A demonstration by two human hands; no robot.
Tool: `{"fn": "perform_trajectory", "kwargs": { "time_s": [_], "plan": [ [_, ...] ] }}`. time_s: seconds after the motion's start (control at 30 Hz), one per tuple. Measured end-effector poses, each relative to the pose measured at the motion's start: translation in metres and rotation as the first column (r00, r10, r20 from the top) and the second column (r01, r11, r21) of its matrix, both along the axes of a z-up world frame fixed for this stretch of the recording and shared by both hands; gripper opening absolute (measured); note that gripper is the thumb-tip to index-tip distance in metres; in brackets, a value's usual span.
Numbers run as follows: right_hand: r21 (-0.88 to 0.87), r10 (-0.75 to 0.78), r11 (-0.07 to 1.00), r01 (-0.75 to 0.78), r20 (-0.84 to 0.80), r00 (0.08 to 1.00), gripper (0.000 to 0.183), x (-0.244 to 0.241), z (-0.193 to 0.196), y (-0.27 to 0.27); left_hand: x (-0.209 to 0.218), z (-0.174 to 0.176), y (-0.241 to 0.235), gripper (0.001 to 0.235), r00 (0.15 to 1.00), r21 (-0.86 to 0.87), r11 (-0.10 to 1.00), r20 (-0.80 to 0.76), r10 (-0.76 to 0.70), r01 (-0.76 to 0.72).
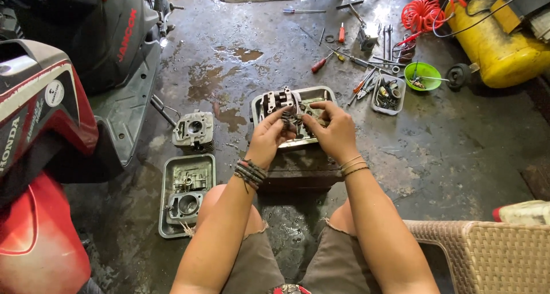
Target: Inspecting and manually testing the movement of components within a motorcycle engine cylinder head.
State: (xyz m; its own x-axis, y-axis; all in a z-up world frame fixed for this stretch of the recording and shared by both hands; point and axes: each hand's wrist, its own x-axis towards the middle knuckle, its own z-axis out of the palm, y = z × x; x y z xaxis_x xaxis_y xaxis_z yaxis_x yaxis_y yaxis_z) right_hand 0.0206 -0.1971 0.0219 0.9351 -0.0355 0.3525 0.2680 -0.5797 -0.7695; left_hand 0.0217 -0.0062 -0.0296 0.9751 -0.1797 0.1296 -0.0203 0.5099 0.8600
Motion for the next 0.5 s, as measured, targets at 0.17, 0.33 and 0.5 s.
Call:
{"fn": "perform_trajectory", "kwargs": {
  "time_s": [0.17, 0.33, 0.5],
  "plan": [
    [0.112, 0.066, 0.992, -0.066, -0.002, 0.998, 0.031, -0.007, 0.005, 0.016, 0.002, -0.011, -0.014, 0.04, 0.999, 0.097, 0.995, 0.037, 0.018, -0.021],
    [-0.019, 0.024, 1.0, -0.024, -0.012, 1.0, 0.035, 0.001, 0.002, 0.002, 0.005, -0.009, 0.002, 0.041, 0.998, 0.048, 0.997, 0.01, 0.059, -0.059],
    [0.155, -0.019, 0.987, 0.031, -0.079, 0.997, 0.03, -0.004, 0.006, 0.002, 0.002, -0.007, -0.002, 0.043, 0.997, 0.101, 0.992, 0.03, 0.069, -0.071]
  ]
}}
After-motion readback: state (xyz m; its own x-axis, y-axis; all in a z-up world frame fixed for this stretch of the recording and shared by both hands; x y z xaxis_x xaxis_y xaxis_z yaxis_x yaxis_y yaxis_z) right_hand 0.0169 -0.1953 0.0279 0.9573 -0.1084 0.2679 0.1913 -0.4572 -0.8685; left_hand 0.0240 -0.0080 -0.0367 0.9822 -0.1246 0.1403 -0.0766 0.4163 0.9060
